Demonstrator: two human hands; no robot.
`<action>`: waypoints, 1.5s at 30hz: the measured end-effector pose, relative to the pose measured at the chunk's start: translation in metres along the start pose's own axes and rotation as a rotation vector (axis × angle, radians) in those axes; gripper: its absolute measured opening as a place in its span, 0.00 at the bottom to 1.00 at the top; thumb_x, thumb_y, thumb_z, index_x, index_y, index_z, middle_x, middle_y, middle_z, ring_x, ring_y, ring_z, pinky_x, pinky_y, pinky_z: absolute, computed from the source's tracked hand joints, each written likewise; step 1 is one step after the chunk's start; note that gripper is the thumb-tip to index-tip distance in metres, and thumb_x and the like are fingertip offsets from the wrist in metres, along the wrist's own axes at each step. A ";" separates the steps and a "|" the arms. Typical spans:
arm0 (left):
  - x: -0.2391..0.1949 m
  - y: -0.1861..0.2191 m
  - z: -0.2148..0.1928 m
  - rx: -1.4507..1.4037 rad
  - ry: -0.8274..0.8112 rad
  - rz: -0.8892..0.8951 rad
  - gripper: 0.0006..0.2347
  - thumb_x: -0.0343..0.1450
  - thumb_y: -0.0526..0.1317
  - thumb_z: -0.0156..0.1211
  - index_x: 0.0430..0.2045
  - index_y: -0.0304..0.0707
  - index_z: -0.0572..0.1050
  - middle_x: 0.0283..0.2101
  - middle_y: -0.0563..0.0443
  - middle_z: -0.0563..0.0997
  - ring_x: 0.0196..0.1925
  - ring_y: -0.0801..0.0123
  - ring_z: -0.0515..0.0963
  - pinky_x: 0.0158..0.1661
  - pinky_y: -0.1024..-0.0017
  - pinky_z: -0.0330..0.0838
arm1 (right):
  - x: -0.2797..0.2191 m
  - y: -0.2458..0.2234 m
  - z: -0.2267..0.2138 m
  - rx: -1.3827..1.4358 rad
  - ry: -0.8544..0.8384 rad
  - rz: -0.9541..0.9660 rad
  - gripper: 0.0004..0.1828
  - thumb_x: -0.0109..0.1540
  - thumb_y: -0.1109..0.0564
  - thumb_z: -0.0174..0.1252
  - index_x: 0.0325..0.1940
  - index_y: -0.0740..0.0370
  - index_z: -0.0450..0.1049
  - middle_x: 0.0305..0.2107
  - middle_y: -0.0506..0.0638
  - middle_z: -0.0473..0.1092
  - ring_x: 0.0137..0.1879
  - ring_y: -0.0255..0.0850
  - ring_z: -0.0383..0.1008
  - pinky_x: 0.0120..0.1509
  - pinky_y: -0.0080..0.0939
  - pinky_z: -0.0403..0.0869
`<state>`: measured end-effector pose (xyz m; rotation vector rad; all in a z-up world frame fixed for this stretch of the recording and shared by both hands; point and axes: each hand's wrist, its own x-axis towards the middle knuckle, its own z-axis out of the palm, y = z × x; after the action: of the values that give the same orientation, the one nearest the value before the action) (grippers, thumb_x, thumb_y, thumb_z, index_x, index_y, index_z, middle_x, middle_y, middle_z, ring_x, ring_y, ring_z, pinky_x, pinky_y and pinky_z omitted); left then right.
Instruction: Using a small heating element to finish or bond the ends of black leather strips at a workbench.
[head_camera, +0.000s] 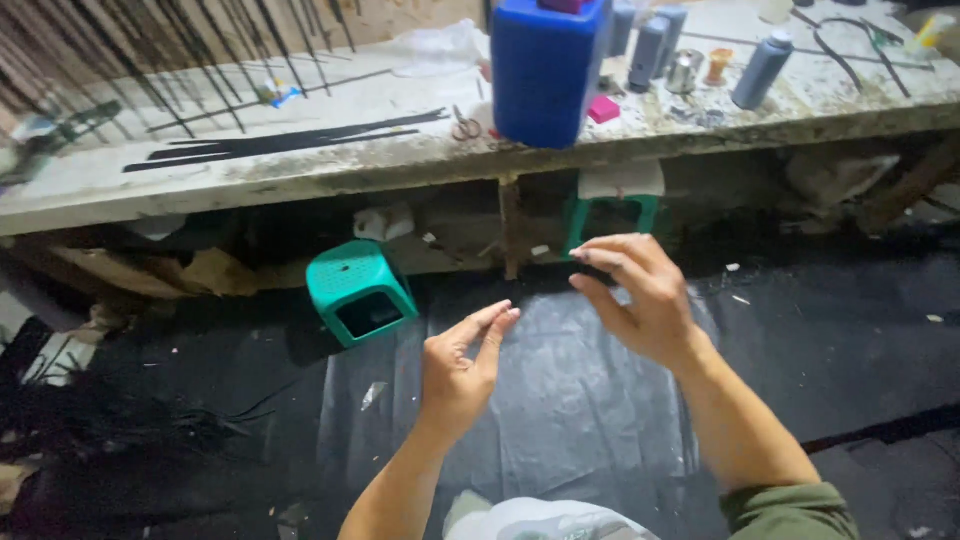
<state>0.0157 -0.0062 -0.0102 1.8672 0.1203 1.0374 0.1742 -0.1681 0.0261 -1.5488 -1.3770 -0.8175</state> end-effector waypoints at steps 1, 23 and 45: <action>0.001 -0.010 0.017 0.000 -0.041 -0.055 0.06 0.71 0.34 0.66 0.39 0.36 0.85 0.33 0.43 0.89 0.39 0.56 0.89 0.37 0.67 0.82 | -0.011 0.011 0.000 0.003 -0.002 0.030 0.08 0.62 0.62 0.65 0.44 0.67 0.79 0.41 0.56 0.78 0.45 0.57 0.78 0.51 0.54 0.76; 0.205 -0.272 0.234 -0.156 -0.409 -0.340 0.03 0.70 0.35 0.67 0.25 0.39 0.84 0.20 0.50 0.85 0.25 0.69 0.86 0.28 0.74 0.78 | -0.017 0.340 0.085 -0.012 -0.054 0.497 0.05 0.61 0.62 0.67 0.40 0.65 0.80 0.32 0.54 0.79 0.38 0.50 0.81 0.45 0.47 0.79; 0.434 -0.373 0.434 -0.012 -0.490 -0.651 0.07 0.71 0.40 0.64 0.32 0.38 0.84 0.33 0.50 0.89 0.34 0.74 0.88 0.37 0.79 0.81 | 0.181 0.817 0.166 0.178 -0.190 0.634 0.09 0.68 0.53 0.63 0.45 0.62 0.80 0.33 0.49 0.78 0.35 0.35 0.73 0.39 0.37 0.71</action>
<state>0.7179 0.1020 -0.1148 1.8276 0.3970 0.1314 0.9947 0.0599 -0.0277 -1.8028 -0.9553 -0.1596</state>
